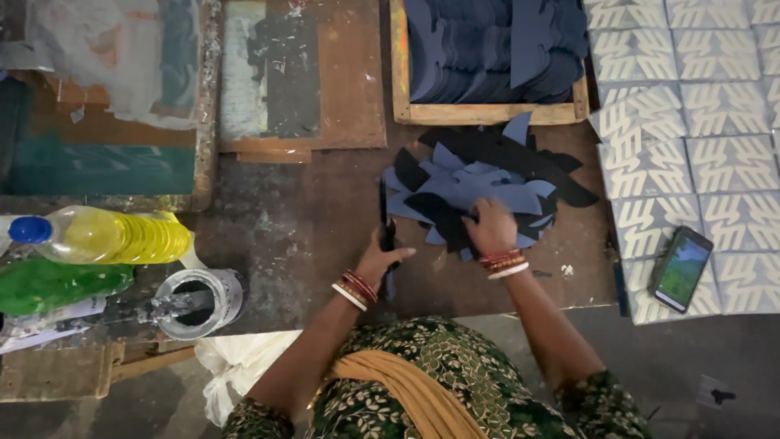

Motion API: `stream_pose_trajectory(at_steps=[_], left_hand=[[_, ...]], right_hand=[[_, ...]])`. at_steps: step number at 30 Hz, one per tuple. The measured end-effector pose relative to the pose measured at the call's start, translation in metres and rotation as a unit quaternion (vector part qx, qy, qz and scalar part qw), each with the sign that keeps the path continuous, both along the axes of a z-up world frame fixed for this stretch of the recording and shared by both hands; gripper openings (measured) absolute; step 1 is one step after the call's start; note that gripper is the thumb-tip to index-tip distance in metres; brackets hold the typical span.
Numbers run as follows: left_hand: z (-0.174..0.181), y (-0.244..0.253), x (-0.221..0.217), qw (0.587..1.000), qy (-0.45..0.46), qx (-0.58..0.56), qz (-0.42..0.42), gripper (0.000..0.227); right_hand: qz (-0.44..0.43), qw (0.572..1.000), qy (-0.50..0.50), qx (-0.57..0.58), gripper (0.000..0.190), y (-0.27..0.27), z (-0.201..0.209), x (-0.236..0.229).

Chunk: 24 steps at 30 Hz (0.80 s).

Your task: The person sorts through a pile of blue and black fabric pieces on a workbench, separating them by color and stacking them into a wooden tray. The person handles the pieces by hand, picking them up and placing them into the tray.

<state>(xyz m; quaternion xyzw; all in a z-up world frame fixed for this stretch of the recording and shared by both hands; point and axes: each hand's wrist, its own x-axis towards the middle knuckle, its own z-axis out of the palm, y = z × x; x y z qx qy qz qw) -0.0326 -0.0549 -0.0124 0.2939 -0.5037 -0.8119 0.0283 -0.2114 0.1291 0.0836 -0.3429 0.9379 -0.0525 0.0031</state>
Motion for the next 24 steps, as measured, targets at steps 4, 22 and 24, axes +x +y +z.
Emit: stream_pose_trajectory(at_steps=[4, 22, 24], left_hand=[[-0.002, 0.031, -0.013, 0.998, -0.067, -0.004, -0.008, 0.080], [-0.008, -0.044, 0.008, 0.991, -0.025, 0.034, 0.130, 0.063], [-0.018, -0.041, 0.007, 0.989, 0.107, -0.092, -0.053, 0.056]], right_hand=[[-0.022, 0.954, -0.217, -0.206, 0.025, -0.009, -0.023, 0.039], [0.177, 0.946, -0.249, -0.104, 0.023, 0.025, 0.004, -0.013], [0.273, 0.928, -0.242, -0.068, 0.021, 0.000, 0.025, 0.018]])
